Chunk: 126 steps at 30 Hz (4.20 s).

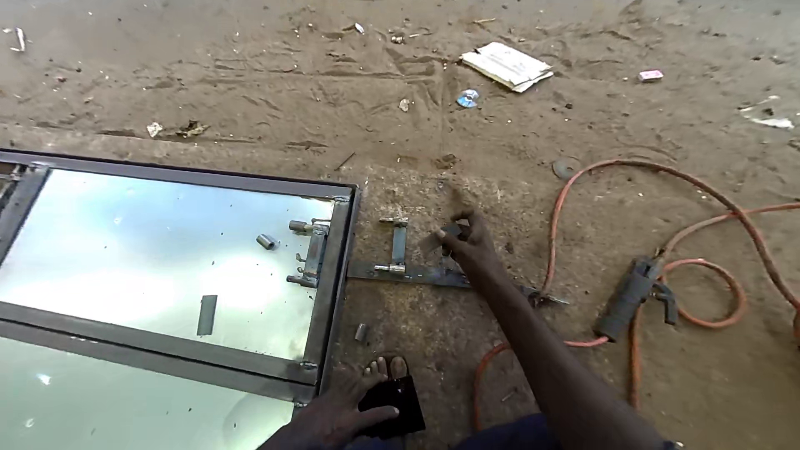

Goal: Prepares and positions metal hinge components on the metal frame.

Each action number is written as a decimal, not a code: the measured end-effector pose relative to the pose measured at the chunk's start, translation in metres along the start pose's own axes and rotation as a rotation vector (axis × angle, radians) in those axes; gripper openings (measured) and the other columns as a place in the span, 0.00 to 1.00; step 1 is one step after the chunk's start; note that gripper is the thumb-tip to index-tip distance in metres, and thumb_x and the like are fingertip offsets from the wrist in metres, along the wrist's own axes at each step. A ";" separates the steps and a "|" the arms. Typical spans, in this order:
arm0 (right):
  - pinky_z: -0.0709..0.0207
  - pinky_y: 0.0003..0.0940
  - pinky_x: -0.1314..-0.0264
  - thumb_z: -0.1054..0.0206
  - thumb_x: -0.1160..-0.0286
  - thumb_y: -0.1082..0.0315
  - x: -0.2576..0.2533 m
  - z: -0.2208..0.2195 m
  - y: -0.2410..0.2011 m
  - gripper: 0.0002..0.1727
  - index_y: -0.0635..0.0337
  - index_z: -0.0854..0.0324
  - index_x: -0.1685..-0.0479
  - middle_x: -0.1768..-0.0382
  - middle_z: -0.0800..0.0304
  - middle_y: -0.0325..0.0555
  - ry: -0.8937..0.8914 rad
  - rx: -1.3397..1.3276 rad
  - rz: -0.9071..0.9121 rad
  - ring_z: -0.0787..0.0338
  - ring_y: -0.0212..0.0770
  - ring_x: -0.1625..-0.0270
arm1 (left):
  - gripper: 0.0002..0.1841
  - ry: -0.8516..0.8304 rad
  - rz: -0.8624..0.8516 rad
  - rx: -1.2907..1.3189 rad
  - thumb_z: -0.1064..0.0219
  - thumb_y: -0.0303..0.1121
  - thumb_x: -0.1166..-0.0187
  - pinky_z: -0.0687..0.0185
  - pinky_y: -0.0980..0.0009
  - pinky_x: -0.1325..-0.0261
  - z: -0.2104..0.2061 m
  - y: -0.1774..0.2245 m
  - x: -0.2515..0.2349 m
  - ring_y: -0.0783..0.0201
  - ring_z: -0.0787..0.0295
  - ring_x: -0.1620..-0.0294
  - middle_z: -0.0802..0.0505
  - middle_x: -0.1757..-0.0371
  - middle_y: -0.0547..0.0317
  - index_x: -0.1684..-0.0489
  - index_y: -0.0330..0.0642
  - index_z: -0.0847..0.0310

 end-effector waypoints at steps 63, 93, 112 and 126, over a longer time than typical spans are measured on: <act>0.10 0.51 0.51 0.43 0.11 0.63 0.053 -0.082 0.029 0.17 0.52 0.20 0.29 0.48 0.08 0.46 -0.164 0.414 0.102 0.07 0.44 0.56 | 0.26 -0.040 0.011 -0.011 0.37 0.47 0.14 0.26 0.50 0.22 -0.001 -0.001 -0.006 0.45 0.28 0.18 0.30 0.13 0.46 0.17 0.78 0.33; 0.11 0.50 0.67 0.46 0.08 0.57 0.058 -0.021 0.023 0.19 0.56 0.25 0.28 0.64 0.08 0.45 0.104 0.422 -0.061 0.09 0.44 0.72 | 0.26 -0.031 0.040 0.018 0.38 0.44 0.13 0.28 0.49 0.19 -0.001 -0.004 -0.004 0.47 0.32 0.15 0.30 0.13 0.48 0.17 0.80 0.33; 0.14 0.55 0.56 0.44 0.10 0.59 -0.003 -0.073 0.011 0.15 0.52 0.16 0.39 0.64 0.09 0.46 -0.316 0.518 0.039 0.09 0.47 0.63 | 0.25 -0.051 0.044 -0.008 0.37 0.44 0.14 0.28 0.51 0.19 -0.001 -0.002 -0.004 0.47 0.32 0.15 0.30 0.13 0.49 0.18 0.80 0.32; 0.12 0.57 0.55 0.44 0.10 0.55 0.037 -0.019 0.014 0.17 0.51 0.18 0.34 0.63 0.07 0.43 -0.180 0.554 0.035 0.07 0.45 0.63 | 0.23 0.017 0.034 0.137 0.38 0.39 0.12 0.26 0.52 0.21 0.010 0.006 -0.004 0.49 0.28 0.18 0.27 0.16 0.47 0.19 0.70 0.27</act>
Point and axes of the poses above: each hand's wrist, its own x-axis away from the middle knuckle, its own z-axis out of the back of the hand, y = z × x, the point moved 9 cm from there along -x, towards the middle knuckle
